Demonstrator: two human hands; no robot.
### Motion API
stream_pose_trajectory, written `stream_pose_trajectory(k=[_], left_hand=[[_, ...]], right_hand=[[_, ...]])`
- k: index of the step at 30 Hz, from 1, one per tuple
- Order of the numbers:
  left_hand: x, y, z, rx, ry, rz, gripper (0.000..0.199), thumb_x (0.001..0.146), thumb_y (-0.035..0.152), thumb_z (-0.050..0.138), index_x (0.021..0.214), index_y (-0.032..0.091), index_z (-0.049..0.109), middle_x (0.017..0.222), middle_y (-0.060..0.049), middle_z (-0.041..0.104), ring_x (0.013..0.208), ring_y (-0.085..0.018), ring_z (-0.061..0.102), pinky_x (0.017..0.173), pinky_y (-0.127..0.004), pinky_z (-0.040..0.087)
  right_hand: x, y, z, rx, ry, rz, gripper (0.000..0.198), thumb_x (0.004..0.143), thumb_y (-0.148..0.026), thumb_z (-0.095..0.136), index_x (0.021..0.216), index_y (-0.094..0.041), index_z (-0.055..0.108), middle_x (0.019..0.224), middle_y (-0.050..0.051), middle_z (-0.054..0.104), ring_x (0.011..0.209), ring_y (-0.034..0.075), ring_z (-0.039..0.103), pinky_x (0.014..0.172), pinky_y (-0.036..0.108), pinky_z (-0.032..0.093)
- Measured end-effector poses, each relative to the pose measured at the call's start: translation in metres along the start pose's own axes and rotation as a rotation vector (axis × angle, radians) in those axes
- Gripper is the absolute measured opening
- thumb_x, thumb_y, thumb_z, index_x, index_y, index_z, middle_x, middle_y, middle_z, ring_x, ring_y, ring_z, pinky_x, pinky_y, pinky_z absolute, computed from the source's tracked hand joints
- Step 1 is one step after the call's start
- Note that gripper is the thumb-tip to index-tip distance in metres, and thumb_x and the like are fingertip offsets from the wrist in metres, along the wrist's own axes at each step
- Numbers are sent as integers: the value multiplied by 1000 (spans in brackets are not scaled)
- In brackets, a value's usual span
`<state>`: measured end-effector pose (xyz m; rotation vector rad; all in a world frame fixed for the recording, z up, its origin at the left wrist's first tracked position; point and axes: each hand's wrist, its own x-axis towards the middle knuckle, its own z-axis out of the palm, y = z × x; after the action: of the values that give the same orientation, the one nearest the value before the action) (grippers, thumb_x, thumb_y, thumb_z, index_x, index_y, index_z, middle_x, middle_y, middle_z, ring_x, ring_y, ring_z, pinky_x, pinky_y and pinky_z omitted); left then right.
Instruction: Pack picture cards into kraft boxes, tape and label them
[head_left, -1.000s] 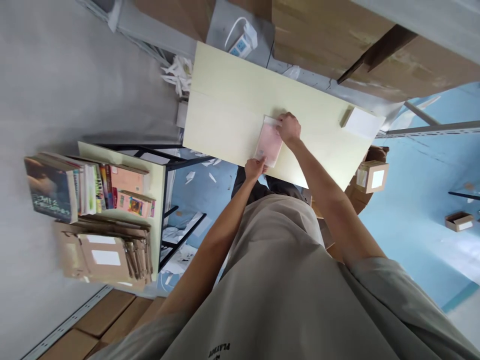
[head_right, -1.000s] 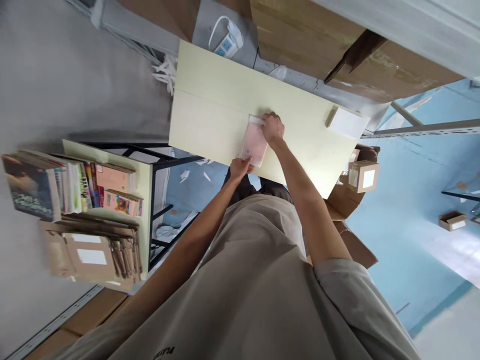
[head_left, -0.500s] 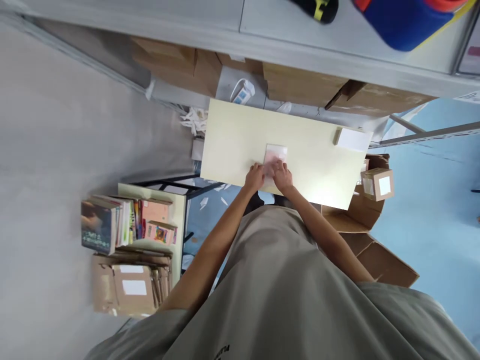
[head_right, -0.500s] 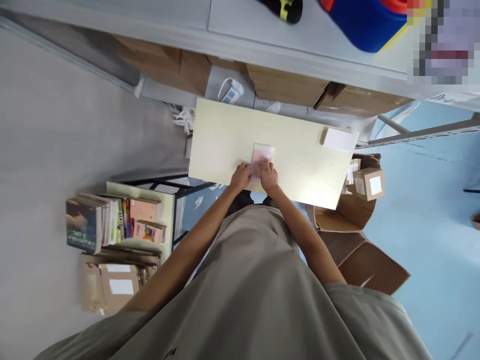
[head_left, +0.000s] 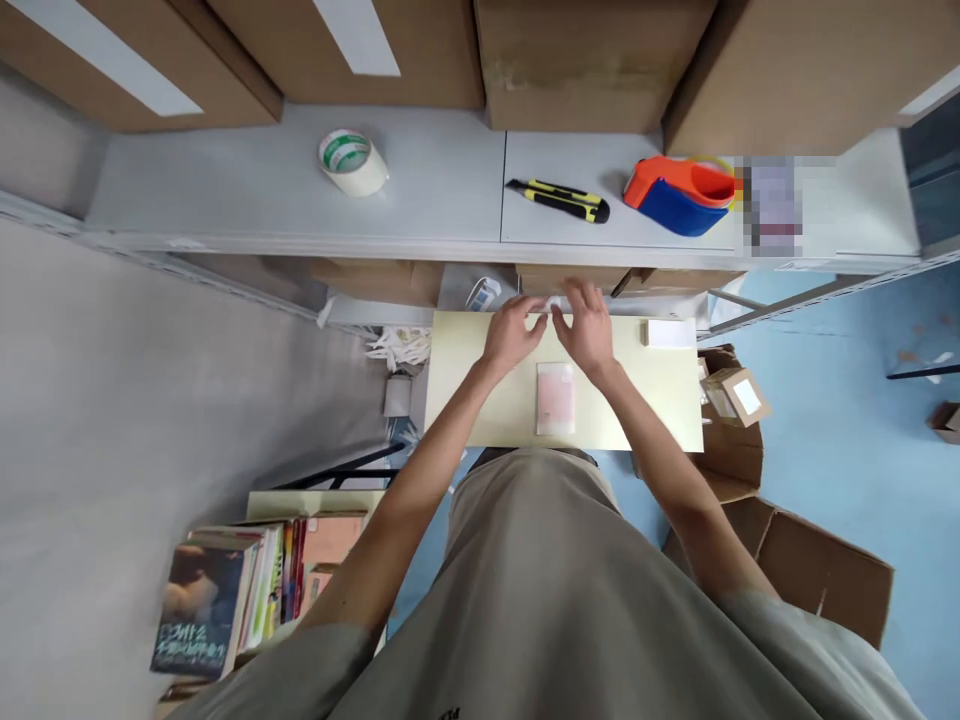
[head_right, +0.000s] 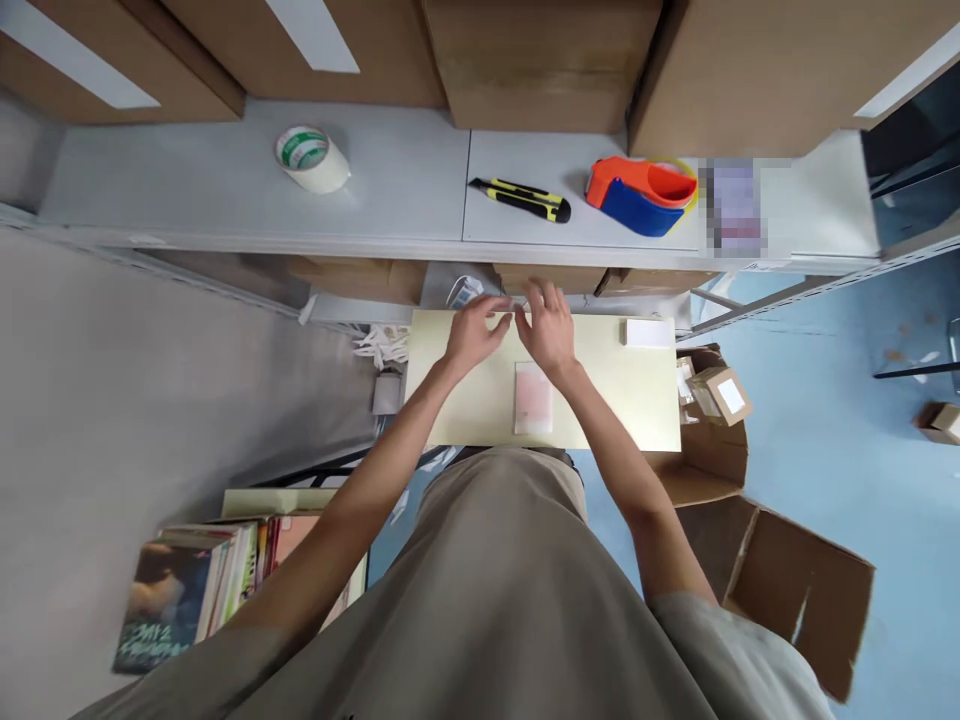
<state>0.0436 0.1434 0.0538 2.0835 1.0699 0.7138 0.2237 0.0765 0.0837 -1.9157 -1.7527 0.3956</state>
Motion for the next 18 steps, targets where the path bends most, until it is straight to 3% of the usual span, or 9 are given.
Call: stream_pose_trajectory(k=[4,8,14,18], left_hand=[[65,25,-44,5,123,153,30,110,17,67,135,24,81,137,-10,86,133,-29,81,121,-45,66],[93,37,-75,20,175,199,30,110,15,65,135,22,79,135,-11,84,129,-29,80,120,-44,65],[73,28,-91,67,206,178,26,109,15,65,129,23,80,131,-10,83,129,-30,77,121,-48,64],[34,0,-70,52,158,99,28,108,14,64,127,24,81,131,-9,85,130,-29,77,121,-46,63]], right_hand=[[86,-13,-30,-23,121,-65,56,118,-38,53,171,-25,62,176,19,62,166,45,53,141,74,44],[146,-13,-40,-59,121,-46,51,116,-36,58,163,-18,66,175,25,61,164,46,53,139,73,42],[177,-4,-37,-111,49,61,42,116,-28,59,153,-11,71,163,28,68,158,43,59,138,69,40],[153,-5,-38,-31,112,15,46,127,-39,42,152,-13,71,156,25,70,159,41,58,139,69,40]])
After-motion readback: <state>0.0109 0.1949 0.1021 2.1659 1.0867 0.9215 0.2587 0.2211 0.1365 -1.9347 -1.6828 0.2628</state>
